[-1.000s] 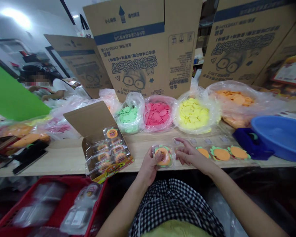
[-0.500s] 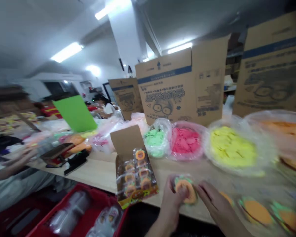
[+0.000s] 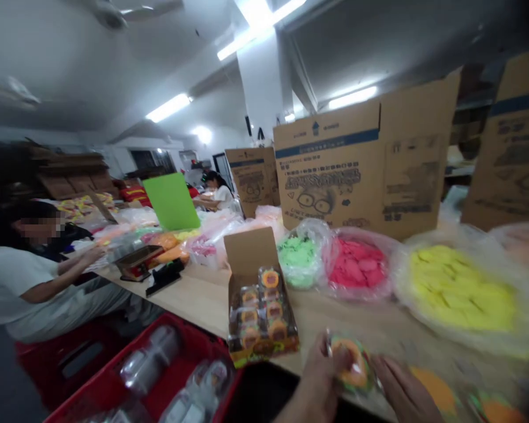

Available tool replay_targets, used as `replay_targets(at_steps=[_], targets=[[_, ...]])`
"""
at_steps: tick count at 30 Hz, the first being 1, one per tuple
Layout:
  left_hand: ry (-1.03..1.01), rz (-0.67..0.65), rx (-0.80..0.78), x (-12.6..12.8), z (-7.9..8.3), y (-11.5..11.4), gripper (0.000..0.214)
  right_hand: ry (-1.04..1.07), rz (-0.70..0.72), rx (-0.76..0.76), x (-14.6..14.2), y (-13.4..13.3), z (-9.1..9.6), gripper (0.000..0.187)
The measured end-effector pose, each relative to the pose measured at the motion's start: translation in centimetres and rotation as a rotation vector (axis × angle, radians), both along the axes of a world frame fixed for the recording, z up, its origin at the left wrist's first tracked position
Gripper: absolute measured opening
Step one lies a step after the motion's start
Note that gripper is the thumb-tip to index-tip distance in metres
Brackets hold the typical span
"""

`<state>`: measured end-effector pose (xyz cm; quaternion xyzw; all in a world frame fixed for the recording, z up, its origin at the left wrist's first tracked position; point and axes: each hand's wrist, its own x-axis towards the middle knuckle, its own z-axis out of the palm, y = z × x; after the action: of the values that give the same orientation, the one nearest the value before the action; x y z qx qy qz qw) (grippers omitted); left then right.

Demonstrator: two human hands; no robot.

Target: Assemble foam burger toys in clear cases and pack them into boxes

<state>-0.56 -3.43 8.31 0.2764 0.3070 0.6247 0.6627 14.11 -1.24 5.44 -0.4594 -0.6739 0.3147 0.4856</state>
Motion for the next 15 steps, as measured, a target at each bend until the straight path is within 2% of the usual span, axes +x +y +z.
replay_targets(at_steps=[4, 6, 8, 11, 15], targets=[[0.056, -0.153, -0.149, -0.4, 0.8, 0.1, 0.033, 0.16, 0.019, -0.242, -0.6, -0.7, 1.6, 0.038], [0.071, -0.24, -0.198, -0.6, 0.8, 0.8, 0.034, 0.283, 0.048, -0.36, -0.9, -0.5, 2.1, 0.038], [0.084, -0.273, -0.247, -0.7, 0.7, 1.4, 0.035, 0.382, 0.066, -0.451, -1.0, -0.4, 2.3, 0.038], [0.126, -0.257, -0.263, -0.5, 0.4, 1.9, 0.035, 0.404, 0.09, -0.468, -0.8, -0.5, 2.3, 0.04], [0.175, -0.181, -0.134, -0.2, 0.2, 2.1, 0.036, 0.245, 0.163, -0.395, 0.2, -0.8, 1.5, 0.043]])
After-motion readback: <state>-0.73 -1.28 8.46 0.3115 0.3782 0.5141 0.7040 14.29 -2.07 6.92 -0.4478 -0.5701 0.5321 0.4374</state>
